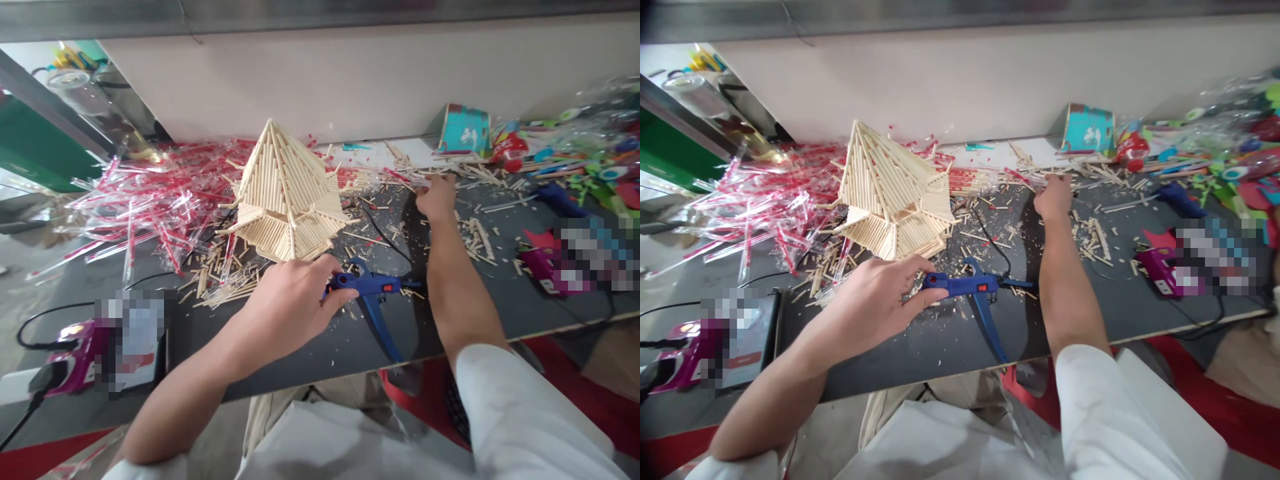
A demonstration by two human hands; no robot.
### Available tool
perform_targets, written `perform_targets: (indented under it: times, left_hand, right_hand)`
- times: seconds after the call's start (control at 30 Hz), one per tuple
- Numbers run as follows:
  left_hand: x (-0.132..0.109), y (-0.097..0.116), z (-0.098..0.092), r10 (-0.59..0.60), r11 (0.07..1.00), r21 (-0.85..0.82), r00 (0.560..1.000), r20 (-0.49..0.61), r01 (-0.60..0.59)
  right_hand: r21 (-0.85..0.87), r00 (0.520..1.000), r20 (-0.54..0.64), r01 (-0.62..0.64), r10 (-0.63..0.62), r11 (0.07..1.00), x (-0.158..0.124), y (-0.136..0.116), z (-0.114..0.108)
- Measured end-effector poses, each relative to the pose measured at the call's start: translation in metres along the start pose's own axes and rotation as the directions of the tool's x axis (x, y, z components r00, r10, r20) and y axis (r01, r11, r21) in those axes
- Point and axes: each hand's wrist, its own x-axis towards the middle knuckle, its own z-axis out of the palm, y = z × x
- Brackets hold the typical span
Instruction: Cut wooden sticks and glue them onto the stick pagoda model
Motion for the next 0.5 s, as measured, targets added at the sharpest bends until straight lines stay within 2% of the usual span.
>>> perform_targets:
  times: [0.3,0.4,0.5]
  left_hand:
    - [-0.003,-0.002,-0.006,0.008,1.000,0.009,1.000,-0.002,-0.008]
    - [-0.005,-0.003,-0.006,0.024,1.000,-0.007,1.000,-0.016,-0.024]
    - [-0.006,-0.005,-0.006,0.025,0.999,-0.029,0.999,-0.035,-0.026]
  right_hand:
    - [0.040,0.999,-0.018,-0.043,0.044,0.998,0.004,0.000,0.008]
    - [0.077,0.999,-0.036,-0.014,0.016,0.997,0.005,-0.005,-0.001]
    - [0.135,0.997,-0.079,0.037,-0.026,0.990,0.009,-0.015,-0.025]
